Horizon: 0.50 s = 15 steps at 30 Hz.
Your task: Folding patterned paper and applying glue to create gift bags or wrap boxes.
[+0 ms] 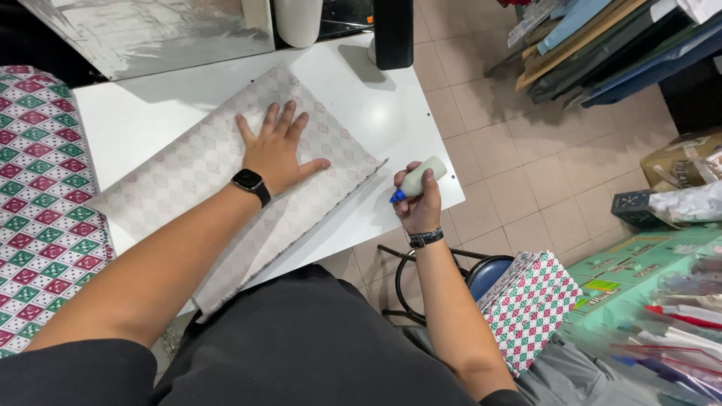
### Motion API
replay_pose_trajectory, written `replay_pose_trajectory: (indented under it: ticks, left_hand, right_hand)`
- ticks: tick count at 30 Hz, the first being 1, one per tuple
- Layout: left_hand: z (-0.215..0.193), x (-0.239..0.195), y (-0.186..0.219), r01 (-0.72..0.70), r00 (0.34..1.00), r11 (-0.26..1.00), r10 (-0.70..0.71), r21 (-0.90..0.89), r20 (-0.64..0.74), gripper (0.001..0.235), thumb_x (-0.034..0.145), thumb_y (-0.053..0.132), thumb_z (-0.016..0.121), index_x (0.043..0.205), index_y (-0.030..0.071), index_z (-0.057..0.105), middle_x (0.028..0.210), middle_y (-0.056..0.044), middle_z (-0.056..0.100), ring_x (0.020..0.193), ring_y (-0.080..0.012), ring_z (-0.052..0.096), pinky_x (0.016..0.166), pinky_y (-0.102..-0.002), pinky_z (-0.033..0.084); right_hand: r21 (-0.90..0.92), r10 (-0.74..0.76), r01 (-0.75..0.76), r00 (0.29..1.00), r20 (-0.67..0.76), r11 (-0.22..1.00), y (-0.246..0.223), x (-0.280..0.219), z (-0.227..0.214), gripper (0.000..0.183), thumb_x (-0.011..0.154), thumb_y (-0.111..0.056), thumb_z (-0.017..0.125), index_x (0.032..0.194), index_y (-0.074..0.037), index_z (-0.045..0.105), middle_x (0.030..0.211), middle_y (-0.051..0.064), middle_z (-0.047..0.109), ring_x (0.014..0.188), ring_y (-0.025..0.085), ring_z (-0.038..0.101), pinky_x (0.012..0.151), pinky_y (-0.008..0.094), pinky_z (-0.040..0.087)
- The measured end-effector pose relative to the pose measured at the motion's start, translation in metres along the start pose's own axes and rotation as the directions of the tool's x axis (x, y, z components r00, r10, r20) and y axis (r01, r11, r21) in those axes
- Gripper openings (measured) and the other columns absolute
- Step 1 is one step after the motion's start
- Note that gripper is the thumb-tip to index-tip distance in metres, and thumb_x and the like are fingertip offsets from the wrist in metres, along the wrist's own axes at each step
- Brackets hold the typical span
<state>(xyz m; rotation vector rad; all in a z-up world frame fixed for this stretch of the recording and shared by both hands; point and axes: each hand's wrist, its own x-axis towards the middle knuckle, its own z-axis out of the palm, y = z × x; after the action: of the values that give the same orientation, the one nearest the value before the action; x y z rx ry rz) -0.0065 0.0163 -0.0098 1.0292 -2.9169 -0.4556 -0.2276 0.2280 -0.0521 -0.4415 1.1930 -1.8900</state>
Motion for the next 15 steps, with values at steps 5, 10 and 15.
replay_pose_trajectory:
  ticks: [5,10,15]
  left_hand:
    - [-0.009,0.001,0.015,0.220,0.975,0.974,-0.218,0.047,-0.043,0.092,0.098,0.077,0.031,0.160,0.009,0.031,0.169,-0.018,0.020,0.155,-0.0373,0.012,0.104,-0.082,-0.002]
    - [-0.011,0.015,0.028,0.354,0.932,0.927,-0.361,0.125,0.040,0.093,0.100,0.072,0.027,0.162,0.003,0.021,0.166,-0.027,0.014,0.150,-0.0487,0.011,0.102,-0.080,0.015]
    - [-0.014,0.021,0.019,0.465,0.871,0.853,-0.488,0.238,0.047,0.100,0.097,0.076,0.025,0.158,-0.004,0.025,0.161,-0.035,0.023,0.144,-0.0569,0.028,0.104,-0.071,0.020]
  right_hand:
    - [0.000,0.007,-0.007,1.000,-0.028,1.000,0.003,0.002,-0.003,0.043,0.099,-0.059,0.050,0.114,-0.018,0.052,0.078,0.009,0.068,0.035,0.008,0.049,0.026,0.016,0.035]
    - [-0.044,0.021,-0.022,0.999,-0.023,0.999,-0.002,0.000,0.004,0.043,0.099,-0.059,0.050,0.113,-0.018,0.053,0.078,0.009,0.068,0.035,0.008,0.049,0.026,0.016,0.035]
    - [-0.047,0.026,-0.027,0.999,-0.020,0.999,-0.002,-0.008,-0.001,0.042,0.098,-0.059,0.051,0.112,-0.020,0.054,0.077,0.008,0.069,0.035,0.008,0.048,0.027,0.017,0.034]
